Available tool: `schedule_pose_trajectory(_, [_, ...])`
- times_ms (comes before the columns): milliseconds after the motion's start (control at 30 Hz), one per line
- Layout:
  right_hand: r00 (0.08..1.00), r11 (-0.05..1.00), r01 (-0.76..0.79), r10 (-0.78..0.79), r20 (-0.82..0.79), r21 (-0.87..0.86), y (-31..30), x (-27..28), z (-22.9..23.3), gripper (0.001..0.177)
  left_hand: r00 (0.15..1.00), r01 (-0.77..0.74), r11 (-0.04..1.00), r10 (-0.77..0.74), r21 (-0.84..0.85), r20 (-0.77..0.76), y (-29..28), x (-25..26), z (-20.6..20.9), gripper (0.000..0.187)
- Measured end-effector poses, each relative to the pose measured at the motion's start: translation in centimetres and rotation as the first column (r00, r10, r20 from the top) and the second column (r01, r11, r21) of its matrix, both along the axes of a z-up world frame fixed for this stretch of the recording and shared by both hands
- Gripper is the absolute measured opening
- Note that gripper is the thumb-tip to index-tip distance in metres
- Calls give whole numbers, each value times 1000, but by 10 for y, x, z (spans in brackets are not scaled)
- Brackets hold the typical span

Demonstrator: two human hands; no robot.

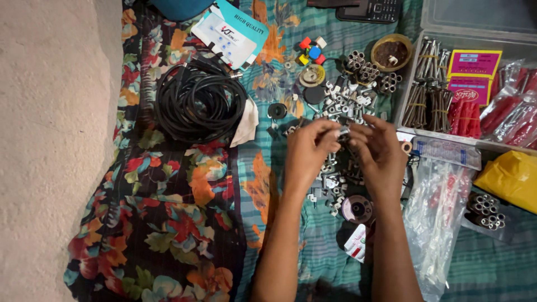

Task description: The person assembles small electrical components by hand. They pick up metal connectors and white plastic pieces from a pile on a floral cloth, fit them together, and place the assembled units into a clear plastic bag.

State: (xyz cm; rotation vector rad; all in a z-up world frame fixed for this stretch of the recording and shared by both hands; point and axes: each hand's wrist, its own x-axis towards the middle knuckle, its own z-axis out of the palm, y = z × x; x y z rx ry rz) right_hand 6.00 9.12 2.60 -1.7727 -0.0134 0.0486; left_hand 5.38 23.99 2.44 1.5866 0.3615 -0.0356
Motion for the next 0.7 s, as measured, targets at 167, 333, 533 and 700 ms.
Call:
schedule_pose_trajectory(167, [966, 885, -11, 131, 224, -466, 5, 0, 1, 27, 992, -112, 988, 106, 108, 65, 11, 1, -6, 13])
schedule_pose_trajectory(333, [941, 803, 1, 201, 272, -596, 19, 3, 0, 26, 993, -105, 987, 98, 120, 65, 10, 3, -11, 21])
schedule_pose_trajectory(533, [936, 807, -66, 254, 244, -587, 18, 1, 6, 27, 990, -117, 985, 106, 126, 90, 10, 0, -8, 24])
schedule_pose_trajectory(700, [939, 846, -52, 223, 263, -530, 16, 2, 3, 25, 995, -84, 991, 78, 100, 60, 8, 1, -3, 24])
